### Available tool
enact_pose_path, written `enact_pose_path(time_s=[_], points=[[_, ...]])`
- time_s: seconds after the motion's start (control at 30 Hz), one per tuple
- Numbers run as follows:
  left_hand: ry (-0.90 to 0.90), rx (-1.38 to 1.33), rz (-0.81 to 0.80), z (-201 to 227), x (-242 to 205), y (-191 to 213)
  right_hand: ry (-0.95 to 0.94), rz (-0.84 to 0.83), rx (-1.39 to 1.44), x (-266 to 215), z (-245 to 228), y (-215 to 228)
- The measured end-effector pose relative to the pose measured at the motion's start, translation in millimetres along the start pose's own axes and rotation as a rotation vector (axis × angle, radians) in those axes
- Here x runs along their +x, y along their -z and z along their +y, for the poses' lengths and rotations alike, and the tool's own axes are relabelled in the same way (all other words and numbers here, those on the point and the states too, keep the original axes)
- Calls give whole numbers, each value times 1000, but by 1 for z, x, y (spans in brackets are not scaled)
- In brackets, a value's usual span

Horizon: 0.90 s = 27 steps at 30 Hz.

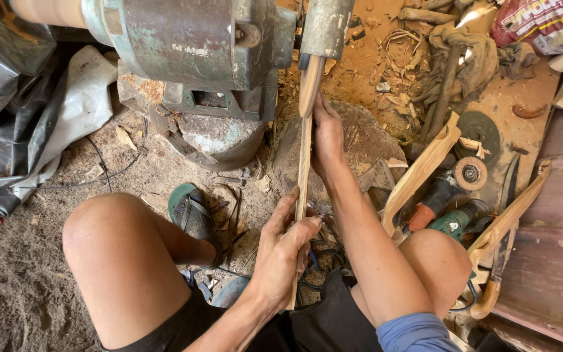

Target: The person shapes a long wooden piece using a bench grinder, repeatedly pressing the wood against the spinning wheel to smooth and thin its edges. The person then uses a handheld angle grinder to further smooth the surface of the wood.

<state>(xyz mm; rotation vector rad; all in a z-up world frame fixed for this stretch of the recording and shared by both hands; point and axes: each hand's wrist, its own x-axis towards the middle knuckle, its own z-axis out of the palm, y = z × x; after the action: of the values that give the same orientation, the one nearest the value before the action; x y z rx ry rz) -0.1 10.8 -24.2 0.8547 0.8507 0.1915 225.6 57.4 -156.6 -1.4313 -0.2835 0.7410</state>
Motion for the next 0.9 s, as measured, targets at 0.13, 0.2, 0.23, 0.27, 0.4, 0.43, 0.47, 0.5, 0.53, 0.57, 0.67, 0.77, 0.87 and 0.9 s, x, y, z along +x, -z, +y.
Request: enact_pose_path(time_s=[0.13,0.2,0.23,0.27,0.4,0.43,0.47,0.5,0.53,0.57,0.67,0.77,0.87,0.9], points=[[-9,-43,-35,-4,-12,2,-34,22,-33,-12,6,2],[5,-55,-26,-7,-20,3,6,18,-64,-19,10,4],[15,-58,-21,-9,-23,3,0,6,-54,-24,12,5],[21,-60,-17,-9,-25,3,-2,-7,-44,-27,13,5],[13,-46,-13,-13,-36,5,-23,5,-128,-42,12,6],[22,-52,-10,-14,-38,6,1,-6,-101,-45,11,5],[32,-58,-9,-15,-40,6,24,-17,-75,-48,10,5],[42,-65,-7,-16,-42,6,46,-27,-49,-51,9,5],[43,-75,-6,-17,-44,7,43,-31,-33,-53,8,5],[44,-85,-6,-18,-46,7,40,-35,-16,-56,8,4],[79,-86,8,-22,-51,10,16,-43,50,-65,9,3],[111,-90,39,-28,-54,12,-5,-62,93,-75,8,2],[126,-50,70,-33,-61,14,-12,-52,26,-92,0,-2],[132,-29,80,-34,-63,15,-16,-42,-13,-98,-4,-4]])
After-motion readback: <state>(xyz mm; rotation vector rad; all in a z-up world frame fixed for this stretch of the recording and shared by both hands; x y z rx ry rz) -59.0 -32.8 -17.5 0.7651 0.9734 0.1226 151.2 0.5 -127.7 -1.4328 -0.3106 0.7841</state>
